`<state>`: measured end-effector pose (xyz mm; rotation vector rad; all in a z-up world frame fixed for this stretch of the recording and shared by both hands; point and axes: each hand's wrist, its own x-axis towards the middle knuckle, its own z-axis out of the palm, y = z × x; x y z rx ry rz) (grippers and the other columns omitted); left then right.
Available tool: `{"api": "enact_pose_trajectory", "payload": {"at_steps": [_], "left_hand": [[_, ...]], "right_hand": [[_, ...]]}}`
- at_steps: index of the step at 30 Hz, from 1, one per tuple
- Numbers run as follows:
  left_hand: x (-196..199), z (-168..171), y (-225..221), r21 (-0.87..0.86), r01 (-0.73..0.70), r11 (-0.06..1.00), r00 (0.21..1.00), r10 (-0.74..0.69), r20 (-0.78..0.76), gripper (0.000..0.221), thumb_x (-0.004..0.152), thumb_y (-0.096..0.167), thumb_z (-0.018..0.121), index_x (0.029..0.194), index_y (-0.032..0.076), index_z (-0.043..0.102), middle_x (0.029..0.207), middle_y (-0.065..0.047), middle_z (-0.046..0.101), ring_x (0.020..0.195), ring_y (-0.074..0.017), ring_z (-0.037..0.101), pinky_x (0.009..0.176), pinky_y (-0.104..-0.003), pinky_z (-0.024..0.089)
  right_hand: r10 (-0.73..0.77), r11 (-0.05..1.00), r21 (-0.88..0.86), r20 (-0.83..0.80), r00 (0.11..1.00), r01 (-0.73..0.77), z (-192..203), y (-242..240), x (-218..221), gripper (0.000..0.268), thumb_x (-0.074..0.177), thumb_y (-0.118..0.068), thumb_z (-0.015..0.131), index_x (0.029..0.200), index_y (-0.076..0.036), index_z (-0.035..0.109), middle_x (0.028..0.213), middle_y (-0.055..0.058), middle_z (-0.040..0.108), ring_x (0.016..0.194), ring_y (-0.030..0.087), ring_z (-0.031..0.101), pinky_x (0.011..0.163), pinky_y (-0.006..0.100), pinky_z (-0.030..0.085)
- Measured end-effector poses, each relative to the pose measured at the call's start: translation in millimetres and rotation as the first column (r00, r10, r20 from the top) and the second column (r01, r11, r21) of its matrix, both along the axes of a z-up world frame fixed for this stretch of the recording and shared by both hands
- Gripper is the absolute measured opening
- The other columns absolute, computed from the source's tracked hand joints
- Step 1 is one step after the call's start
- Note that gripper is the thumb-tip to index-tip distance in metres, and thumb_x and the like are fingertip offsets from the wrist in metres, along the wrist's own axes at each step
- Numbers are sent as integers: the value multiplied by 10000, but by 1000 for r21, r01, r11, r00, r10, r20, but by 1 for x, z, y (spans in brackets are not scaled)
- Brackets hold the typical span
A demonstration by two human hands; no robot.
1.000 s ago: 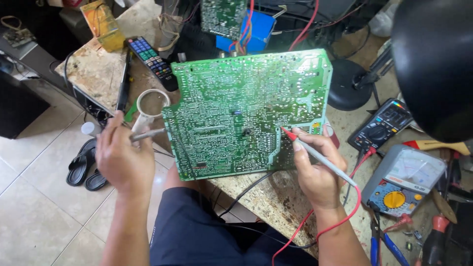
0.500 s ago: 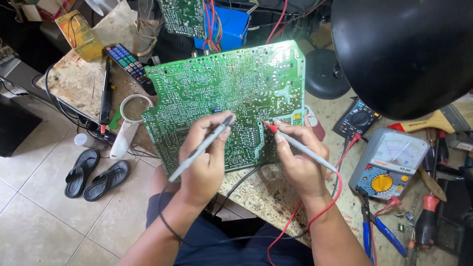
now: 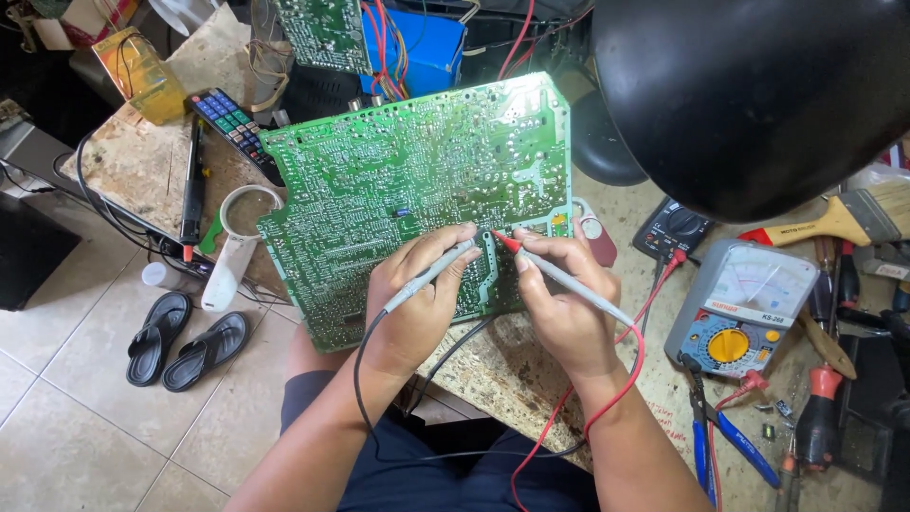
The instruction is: Testing and soldering components on a large circuit board using a multimeter and soldering iron.
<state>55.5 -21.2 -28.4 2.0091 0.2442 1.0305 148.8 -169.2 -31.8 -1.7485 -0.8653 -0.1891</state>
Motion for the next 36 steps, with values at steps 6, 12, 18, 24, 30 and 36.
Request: {"api": "enact_pose_trajectory", "payload": {"at_steps": [6,12,18,24,30,36], "left_hand": [[0,2,-3,17,-5,1000,1000,5,19,134,947,91,749,1069,36,740,1019,-163,784,946,-378,765,810,-450,625],[2,-1,-4,59,-24,998,999,22,34,135,942,89,756,1067,41,750,1020,-161,783,950,-366,767,824,-440,628],[3,-1,-5,60,-28,998,998,25,52,135,936,73,760,1065,34,753,1020,-159,784,952,-361,768,831,-432,629],[3,1,-5,87,-41,995,997,35,61,130,936,67,762,1060,34,750,1018,-151,783,949,-351,769,825,-425,629],[3,0,-6,134,-60,989,998,59,15,127,954,106,756,1071,56,748,1025,-116,783,944,-313,769,808,-402,622],[2,5,-8,125,-55,991,998,58,-25,146,946,54,757,1090,38,744,1006,-140,774,928,-328,766,797,-418,623]], "right_hand": [[-4,1000,5,-5,1000,4,-2,0,1,110,876,20,731,984,7,720,1058,188,786,1081,362,733,1217,556,302],[-3,1000,3,-4,1000,3,0,1,0,106,884,19,722,989,4,722,1063,190,786,1090,358,733,1214,544,300],[-3,1000,-11,-1,1000,3,0,0,0,111,884,21,719,993,6,722,1072,186,786,1094,353,732,1221,538,292],[-12,1000,17,-8,1000,12,0,2,0,110,871,20,730,980,3,720,1054,187,789,1089,356,731,1216,526,292],[-22,999,48,-23,1000,23,-2,1,2,102,860,-3,750,959,-26,741,1035,159,802,1068,347,749,1196,508,330],[-38,998,53,-53,998,41,-1,1,0,100,857,-25,767,953,-48,755,1031,134,811,1075,326,755,1181,474,356]]}}
